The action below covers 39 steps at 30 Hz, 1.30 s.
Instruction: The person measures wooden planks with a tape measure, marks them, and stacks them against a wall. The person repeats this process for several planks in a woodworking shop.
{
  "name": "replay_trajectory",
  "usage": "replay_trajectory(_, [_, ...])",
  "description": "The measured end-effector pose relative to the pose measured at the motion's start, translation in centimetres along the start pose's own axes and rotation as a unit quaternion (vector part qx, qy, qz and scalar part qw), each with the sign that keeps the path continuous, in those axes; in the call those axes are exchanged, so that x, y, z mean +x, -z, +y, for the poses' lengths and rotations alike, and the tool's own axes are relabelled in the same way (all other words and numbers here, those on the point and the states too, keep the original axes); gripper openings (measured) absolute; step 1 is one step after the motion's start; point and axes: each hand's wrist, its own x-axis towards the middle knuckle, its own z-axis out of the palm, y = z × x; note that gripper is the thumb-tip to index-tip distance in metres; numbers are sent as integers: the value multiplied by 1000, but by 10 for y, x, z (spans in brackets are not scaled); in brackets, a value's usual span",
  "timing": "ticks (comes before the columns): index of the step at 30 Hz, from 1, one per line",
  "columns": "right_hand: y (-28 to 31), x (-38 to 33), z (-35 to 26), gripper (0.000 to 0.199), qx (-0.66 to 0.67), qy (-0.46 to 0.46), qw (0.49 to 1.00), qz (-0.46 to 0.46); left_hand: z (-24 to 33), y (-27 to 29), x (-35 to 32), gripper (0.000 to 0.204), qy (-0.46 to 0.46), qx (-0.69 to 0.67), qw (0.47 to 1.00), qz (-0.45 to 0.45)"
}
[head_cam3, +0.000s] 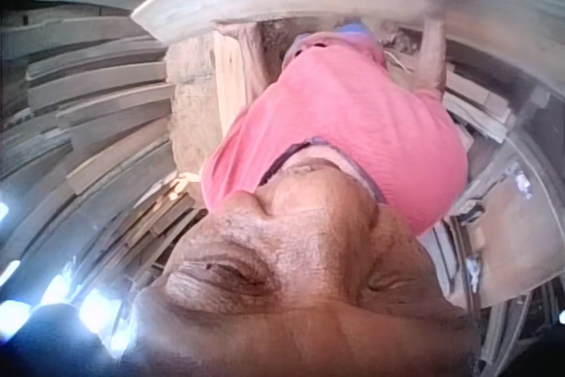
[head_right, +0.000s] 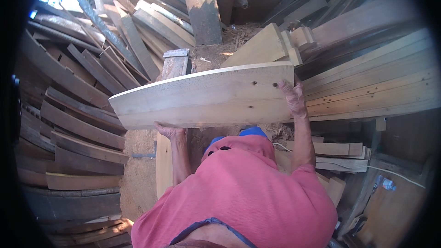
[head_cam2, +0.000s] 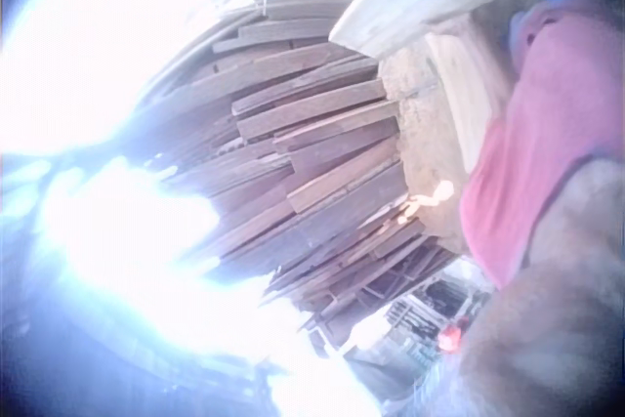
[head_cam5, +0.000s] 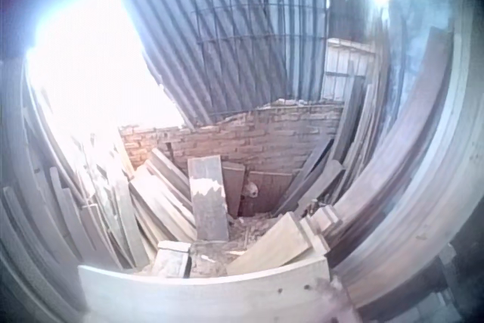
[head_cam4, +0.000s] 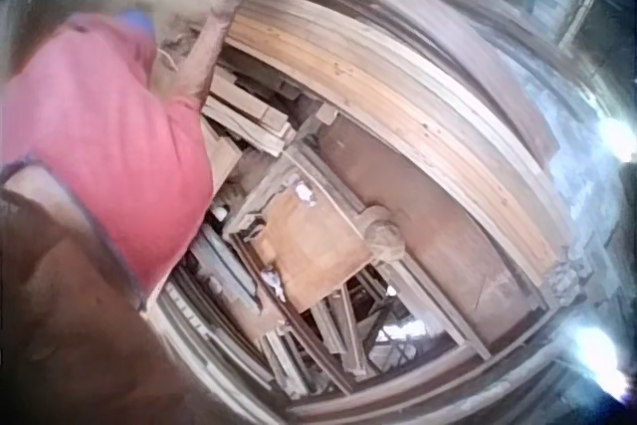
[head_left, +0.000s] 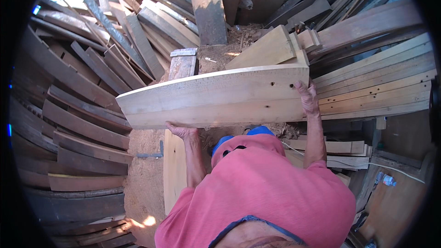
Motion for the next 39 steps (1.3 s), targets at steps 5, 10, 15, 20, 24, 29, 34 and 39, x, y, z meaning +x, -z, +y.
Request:
replay_trajectory(5, [55, 6, -92, 55, 7, 59, 998, -11, -72, -77, -11, 73, 29, 40, 998, -32])
replay_trajectory(10, [80, -22, -158, 59, -50, 123, 990, 57, -132, -119, -13, 67, 112, 52, 988, -90])
replay_trajectory(15, [79, -64, -222, 67, -140, 153, 965, 160, -196, -137, -46, 61, 264, -1, 959, -103])
replay_trajectory(20, [54, -84, -270, 66, -230, 124, 947, 187, -254, -110, -81, 67, 422, 63, 904, -24])
replay_trajectory(24, [38, -74, -278, 58, -328, 56, 933, 137, -294, -67, -97, 76, 526, 89, 846, 21])
replay_trajectory(29, [31, -51, -235, 51, -369, -31, 926, 71, -311, -48, -136, 83, 652, 185, 728, 98])
replay_trajectory(34, [45, -19, -137, 50, -481, -129, 867, -8, -302, -38, -129, 67, 654, 343, 648, -186])
replay_trajectory(39, [80, -1, -24, 38, -557, -137, 819, -3, -251, 10, -35, 43, 542, 420, 685, -246])
